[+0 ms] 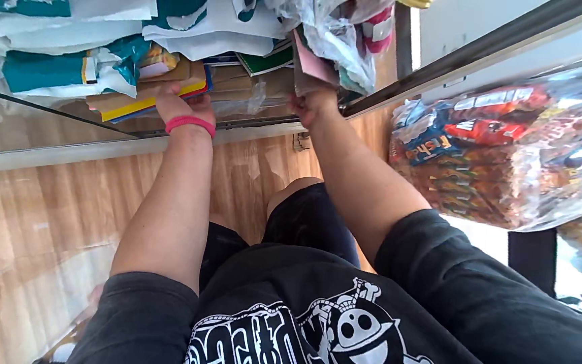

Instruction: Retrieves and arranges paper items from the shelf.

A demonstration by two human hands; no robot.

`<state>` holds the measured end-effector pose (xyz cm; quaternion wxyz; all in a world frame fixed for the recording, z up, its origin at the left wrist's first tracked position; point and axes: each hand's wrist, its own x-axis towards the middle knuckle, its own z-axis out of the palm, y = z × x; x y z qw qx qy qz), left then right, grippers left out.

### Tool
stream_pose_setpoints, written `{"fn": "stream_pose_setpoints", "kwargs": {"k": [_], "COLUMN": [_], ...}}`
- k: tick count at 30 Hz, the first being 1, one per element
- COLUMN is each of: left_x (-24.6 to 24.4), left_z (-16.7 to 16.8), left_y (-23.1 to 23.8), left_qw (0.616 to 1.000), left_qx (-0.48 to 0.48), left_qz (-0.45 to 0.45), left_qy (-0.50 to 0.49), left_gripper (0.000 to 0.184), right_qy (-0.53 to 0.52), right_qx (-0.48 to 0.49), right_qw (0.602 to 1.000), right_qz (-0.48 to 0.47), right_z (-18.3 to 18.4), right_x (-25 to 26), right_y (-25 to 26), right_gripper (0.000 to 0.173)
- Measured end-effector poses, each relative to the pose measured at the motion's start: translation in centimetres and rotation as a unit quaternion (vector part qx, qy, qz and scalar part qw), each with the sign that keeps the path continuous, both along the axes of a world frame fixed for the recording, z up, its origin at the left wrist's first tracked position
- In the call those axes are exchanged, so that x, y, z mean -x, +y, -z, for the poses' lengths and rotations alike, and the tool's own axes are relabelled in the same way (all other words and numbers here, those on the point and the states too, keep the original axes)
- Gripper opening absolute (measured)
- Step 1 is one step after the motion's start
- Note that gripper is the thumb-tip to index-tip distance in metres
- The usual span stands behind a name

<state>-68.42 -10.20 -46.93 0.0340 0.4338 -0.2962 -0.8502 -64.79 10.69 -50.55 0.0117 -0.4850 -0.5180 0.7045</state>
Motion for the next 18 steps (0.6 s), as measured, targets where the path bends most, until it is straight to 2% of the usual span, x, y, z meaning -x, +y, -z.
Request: {"fn": "stream_pose_setpoints", "kwargs": {"k": [4,7,11,16,18], "left_x": [-0.3,-0.1,0.4,1.4,1.6], "left_z": [1.6,2.9,3.6,2.3,2.1], "left_y": [1.1,1.5,1.0,0.3,0.1], "left_qw": [0.999,0.999,0.999,0.993,0.993], "left_qx": [-0.007,-0.009,0.009,0.037,0.03], "left_qz": [-0.037,-0.047,0.005,0.085,0.099], "left_qy": [-0.017,-0.013,-0.03,-0.079,-0.058], "left_gripper": [0.046,0.046,0.05,0.057,0.06], "right_qy": [0.048,0.096,0.077,0.053,0.048], "right_qx": [0.121,0.164,0.144,0.131,0.087], "right_qw": [0.991,0.982,0.985,0.982,0.982], "right_qz": [0.04,0.018,-0.057,-0.128,-0.161], "right_z": [1.3,2.3,2.7,3.3,3.2], "right_x": [0.3,1.5,2.8,3.7,3.9], "right_y": [-2.9,-3.9,-3.8,-3.1,-2.5], "right_gripper": [0.033,0.032,0.036,0.039,0.04]}}
